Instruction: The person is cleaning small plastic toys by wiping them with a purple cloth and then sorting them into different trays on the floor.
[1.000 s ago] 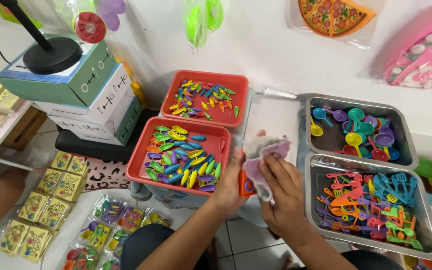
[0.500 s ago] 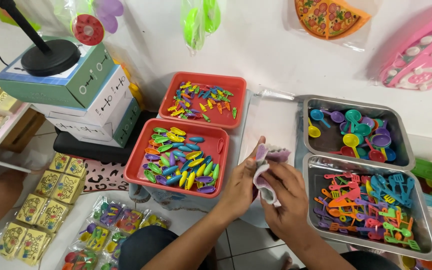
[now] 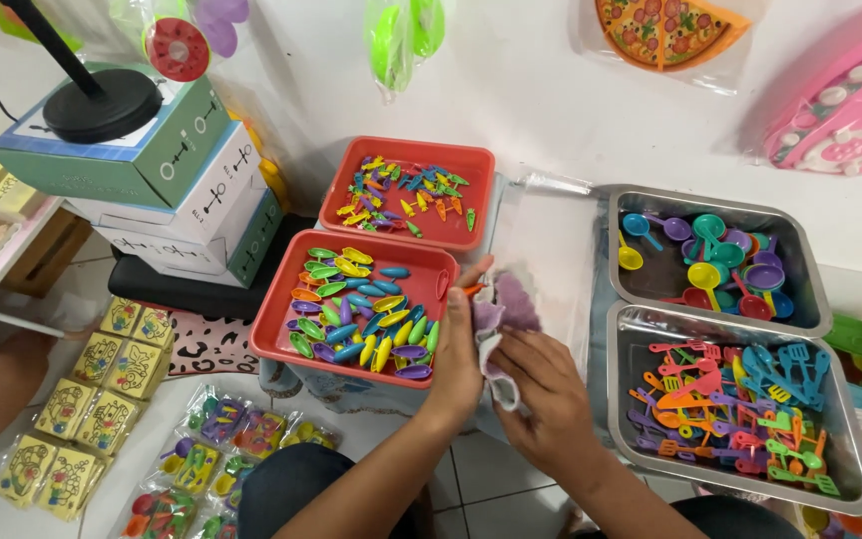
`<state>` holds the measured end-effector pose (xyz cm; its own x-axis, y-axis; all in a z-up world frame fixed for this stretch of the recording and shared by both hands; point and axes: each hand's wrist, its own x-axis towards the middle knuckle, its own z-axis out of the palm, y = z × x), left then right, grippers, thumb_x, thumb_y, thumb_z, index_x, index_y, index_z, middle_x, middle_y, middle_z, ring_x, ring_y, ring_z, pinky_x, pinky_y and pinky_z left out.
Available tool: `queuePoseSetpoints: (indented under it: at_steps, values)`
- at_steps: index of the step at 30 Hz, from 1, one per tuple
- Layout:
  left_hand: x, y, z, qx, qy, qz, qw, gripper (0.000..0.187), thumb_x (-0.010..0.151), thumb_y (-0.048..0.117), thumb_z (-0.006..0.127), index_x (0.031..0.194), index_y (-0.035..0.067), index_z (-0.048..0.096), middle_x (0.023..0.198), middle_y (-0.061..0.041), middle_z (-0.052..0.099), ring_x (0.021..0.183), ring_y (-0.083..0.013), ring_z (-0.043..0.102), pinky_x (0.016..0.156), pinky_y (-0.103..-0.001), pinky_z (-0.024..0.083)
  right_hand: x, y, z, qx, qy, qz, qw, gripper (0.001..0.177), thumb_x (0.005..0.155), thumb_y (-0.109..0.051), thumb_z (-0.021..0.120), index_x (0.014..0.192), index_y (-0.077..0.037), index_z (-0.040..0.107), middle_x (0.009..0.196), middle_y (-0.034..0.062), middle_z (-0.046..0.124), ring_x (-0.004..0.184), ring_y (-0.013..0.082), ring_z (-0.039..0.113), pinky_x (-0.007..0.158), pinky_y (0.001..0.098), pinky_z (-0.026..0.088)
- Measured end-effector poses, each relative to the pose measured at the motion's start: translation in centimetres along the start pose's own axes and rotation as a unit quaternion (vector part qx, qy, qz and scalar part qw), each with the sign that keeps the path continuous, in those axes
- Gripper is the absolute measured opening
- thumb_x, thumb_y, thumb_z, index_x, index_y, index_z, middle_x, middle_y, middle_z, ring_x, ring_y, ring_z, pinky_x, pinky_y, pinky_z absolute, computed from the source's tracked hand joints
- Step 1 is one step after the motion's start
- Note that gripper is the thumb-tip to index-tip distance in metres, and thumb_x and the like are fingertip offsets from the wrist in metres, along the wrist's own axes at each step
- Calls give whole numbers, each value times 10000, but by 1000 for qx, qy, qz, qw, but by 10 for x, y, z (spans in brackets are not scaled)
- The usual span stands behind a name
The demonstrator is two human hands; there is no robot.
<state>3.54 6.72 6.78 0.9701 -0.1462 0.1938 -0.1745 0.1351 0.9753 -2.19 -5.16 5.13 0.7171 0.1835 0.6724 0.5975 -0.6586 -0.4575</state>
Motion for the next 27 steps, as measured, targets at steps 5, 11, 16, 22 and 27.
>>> queuePoseSetpoints:
  at_steps: [5, 11, 16, 22, 27]
  values:
    - [6, 13, -4, -214, 10, -126, 969, 787, 957, 635, 179, 1504, 141, 456, 1493, -180, 546, 1328, -322, 564, 1089, -441, 475, 6, 2, -9, -16, -15, -86, 996, 175, 806, -127, 730, 947, -24, 750, 1115, 77, 753, 1184, 284, 667, 1029, 467, 487]
    - [-1, 2, -8, -270, -74, -102, 955, 945, 891, 751, 175, 1517, 96, 443, 1347, -150, 588, 1197, -266, 585, 1078, -414, 453, 0, 4, -9, -92, -35, -128, 987, 308, 789, -155, 676, 1063, -27, 734, 1259, 109, 704, 1288, 293, 607, 1130, 501, 417]
    - [-6, -7, -7, -200, -198, -29, 959, 976, 905, 773, 135, 1599, 96, 244, 1470, -238, 515, 1293, -346, 573, 1072, -420, 530, 5, 15, -16, -168, -20, -80, 982, 470, 787, -235, 674, 1229, -74, 682, 1417, 126, 608, 1405, 299, 510, 1182, 518, 367]
    - [-13, -19, -8, 181, -143, -9, 973, 783, 977, 660, 305, 692, -36, 521, 789, -178, 576, 708, -271, 602, 686, -410, 548, 19, 9, -27, -132, -19, -43, 990, 547, 807, -182, 674, 1329, -26, 628, 1408, 100, 632, 1366, 309, 554, 1141, 470, 398]
    - [-10, -29, -7, 67, -112, -53, 990, 717, 1022, 589, 112, 867, 61, 571, 715, -93, 611, 617, -177, 531, 595, -387, 455, -2, 11, -10, -138, 0, -89, 986, 257, 797, -190, 692, 963, 7, 708, 1443, 164, 584, 1354, 342, 529, 1123, 544, 415]
